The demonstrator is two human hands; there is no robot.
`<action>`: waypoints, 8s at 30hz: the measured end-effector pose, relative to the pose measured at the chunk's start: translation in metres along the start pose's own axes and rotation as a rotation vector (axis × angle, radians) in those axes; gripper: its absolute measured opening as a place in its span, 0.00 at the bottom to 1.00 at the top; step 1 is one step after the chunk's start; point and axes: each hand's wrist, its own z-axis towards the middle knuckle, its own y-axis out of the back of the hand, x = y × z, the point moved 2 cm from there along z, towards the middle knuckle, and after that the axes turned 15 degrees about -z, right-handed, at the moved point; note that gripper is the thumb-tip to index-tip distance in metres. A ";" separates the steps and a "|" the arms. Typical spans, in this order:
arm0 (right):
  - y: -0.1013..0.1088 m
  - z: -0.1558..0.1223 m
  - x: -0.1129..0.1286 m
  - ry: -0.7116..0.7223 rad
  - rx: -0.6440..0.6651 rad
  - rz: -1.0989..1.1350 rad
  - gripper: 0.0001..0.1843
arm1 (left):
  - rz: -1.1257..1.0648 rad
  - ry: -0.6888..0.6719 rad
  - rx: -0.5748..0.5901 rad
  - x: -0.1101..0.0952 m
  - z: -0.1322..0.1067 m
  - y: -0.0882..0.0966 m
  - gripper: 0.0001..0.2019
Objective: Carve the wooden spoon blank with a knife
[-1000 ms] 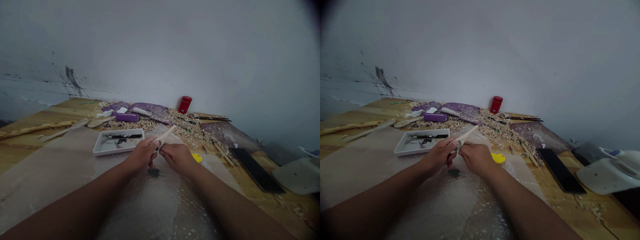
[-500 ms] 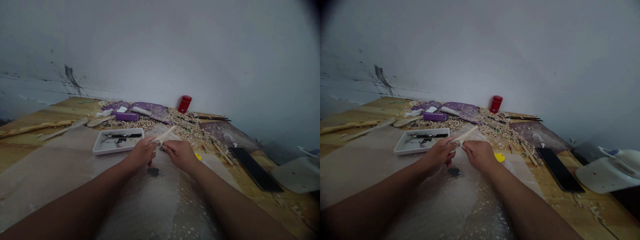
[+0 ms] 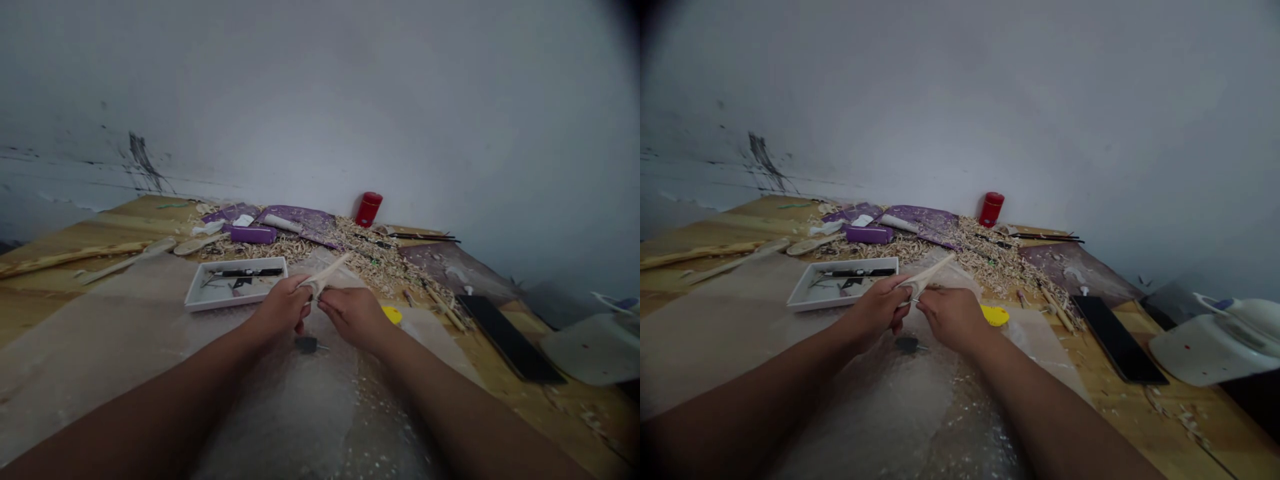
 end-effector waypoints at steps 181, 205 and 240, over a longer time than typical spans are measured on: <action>0.006 -0.001 -0.001 -0.112 0.004 -0.098 0.11 | 0.516 -0.171 0.019 0.001 -0.002 0.002 0.16; 0.006 0.000 -0.004 -0.199 0.038 -0.106 0.11 | 0.400 -0.108 0.019 0.008 0.000 0.007 0.17; 0.006 0.000 -0.003 -0.189 0.039 -0.092 0.11 | 0.396 -0.085 0.019 0.007 -0.001 0.004 0.16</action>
